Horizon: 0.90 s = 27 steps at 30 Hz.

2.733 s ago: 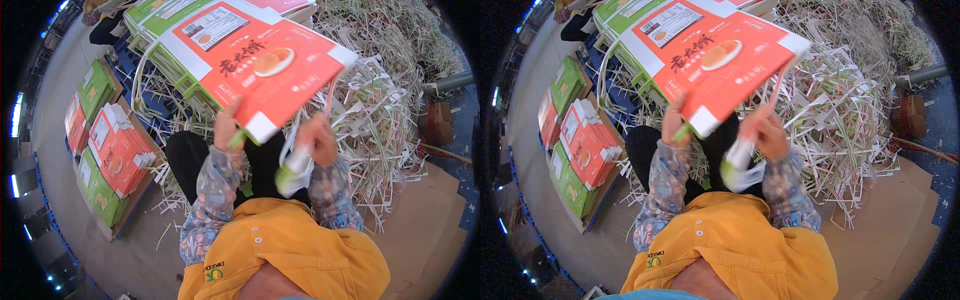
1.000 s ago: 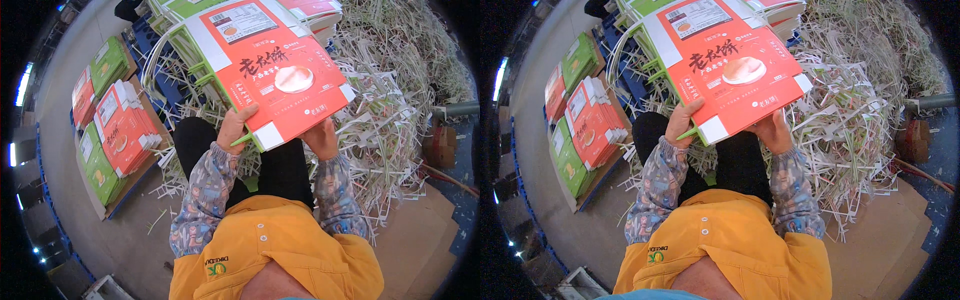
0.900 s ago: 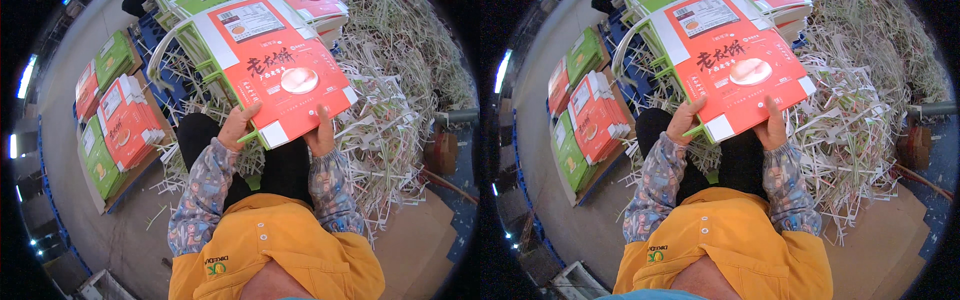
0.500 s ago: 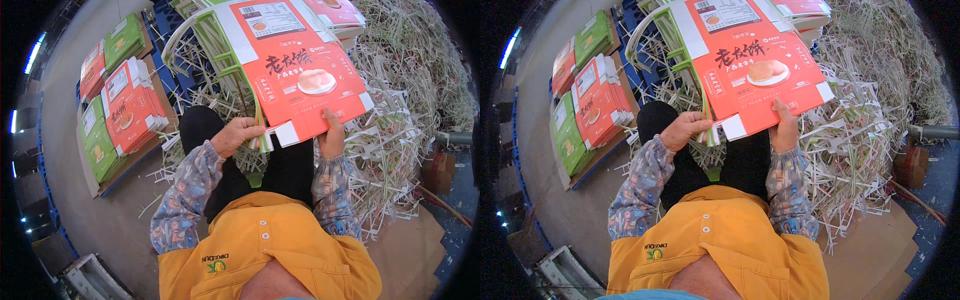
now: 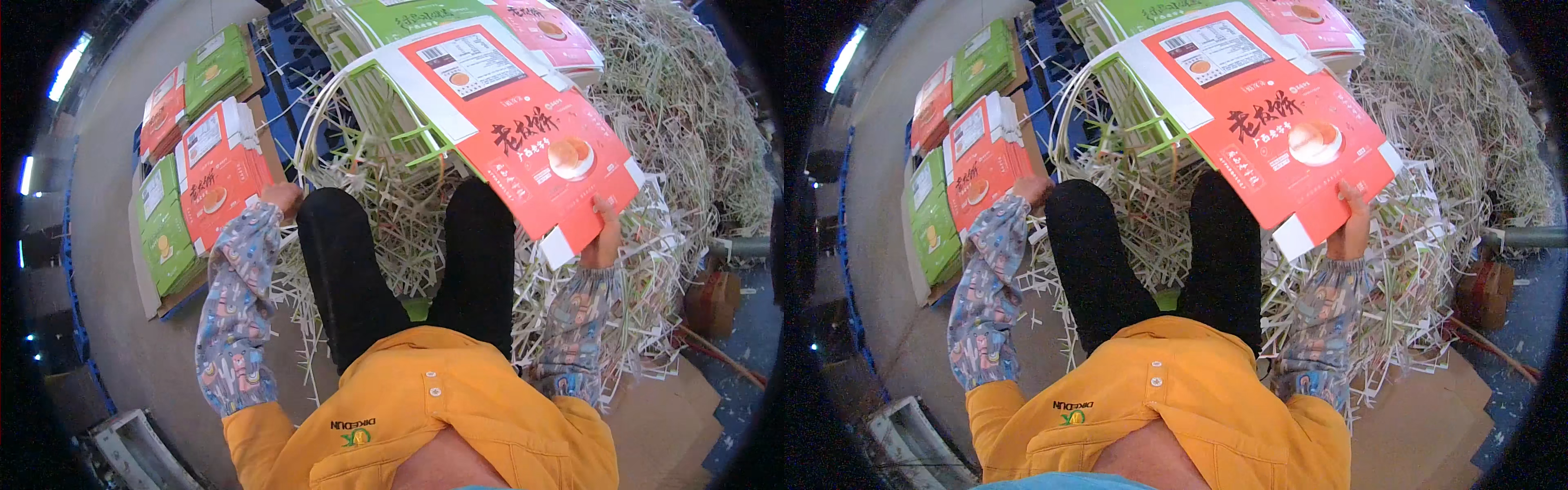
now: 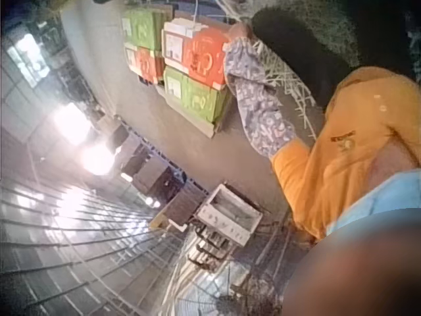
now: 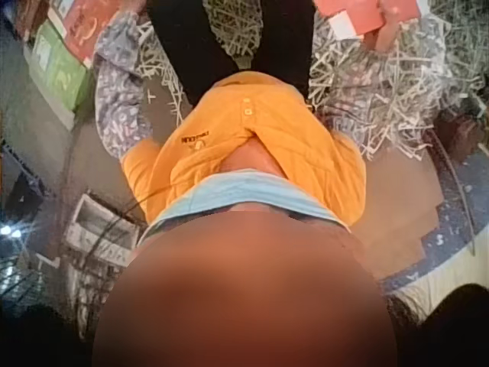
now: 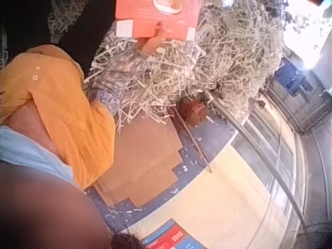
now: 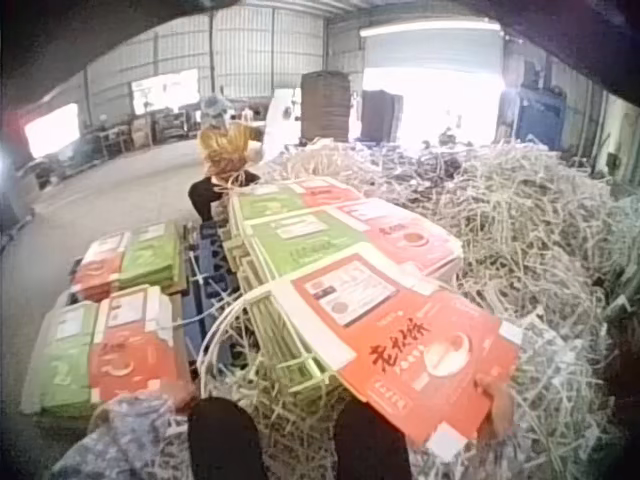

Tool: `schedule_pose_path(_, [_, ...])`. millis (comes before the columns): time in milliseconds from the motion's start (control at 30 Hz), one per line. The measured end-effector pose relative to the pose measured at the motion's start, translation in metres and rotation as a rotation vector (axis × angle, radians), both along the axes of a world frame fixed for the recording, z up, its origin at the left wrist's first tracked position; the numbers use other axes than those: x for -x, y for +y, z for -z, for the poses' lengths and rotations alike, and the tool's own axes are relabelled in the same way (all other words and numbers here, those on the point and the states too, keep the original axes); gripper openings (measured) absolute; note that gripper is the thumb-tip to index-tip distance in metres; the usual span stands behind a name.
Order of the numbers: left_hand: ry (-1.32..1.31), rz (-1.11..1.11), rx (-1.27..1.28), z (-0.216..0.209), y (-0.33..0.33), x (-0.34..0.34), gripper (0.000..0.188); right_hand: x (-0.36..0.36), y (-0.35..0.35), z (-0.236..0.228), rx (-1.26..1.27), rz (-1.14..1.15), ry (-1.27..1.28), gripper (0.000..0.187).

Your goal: Unwrapping stacks of flat cardboard food boxes by removing plastic straps and then sorting or restacking them.

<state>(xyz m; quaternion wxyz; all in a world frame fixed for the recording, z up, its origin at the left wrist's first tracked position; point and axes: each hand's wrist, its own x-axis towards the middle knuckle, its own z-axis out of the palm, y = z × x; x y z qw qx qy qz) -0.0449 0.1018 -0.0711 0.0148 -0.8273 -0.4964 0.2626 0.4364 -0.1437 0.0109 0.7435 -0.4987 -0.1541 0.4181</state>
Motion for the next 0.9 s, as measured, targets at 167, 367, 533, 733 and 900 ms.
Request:
schedule_pose_path(167, [-1.001,0.146,-0.102,-0.033,0.0,-0.039,0.032,0.009,-0.001,0.017,0.069,0.032,-0.03,0.032])
schedule_pose_path(367, [-1.365,-0.352,0.532,-0.064,-0.035,-0.155,0.037,0.023,-0.002,0.01,0.065,0.029,0.0,0.033])
schedule_pose_path(533, [-1.771,-0.828,1.19,-0.055,-0.056,-0.198,0.043,0.03,0.001,0.002,0.094,0.092,-0.015,0.029])
schedule_pose_path(733, [-1.79,-0.834,1.408,-0.045,-0.047,-0.195,0.02,0.033,0.0,0.003,0.057,0.051,0.034,0.033])
schedule_pose_path(900, [-1.718,-0.547,1.121,-0.036,-0.027,-0.184,0.018,0.027,-0.001,0.009,0.069,0.077,0.011,0.033])
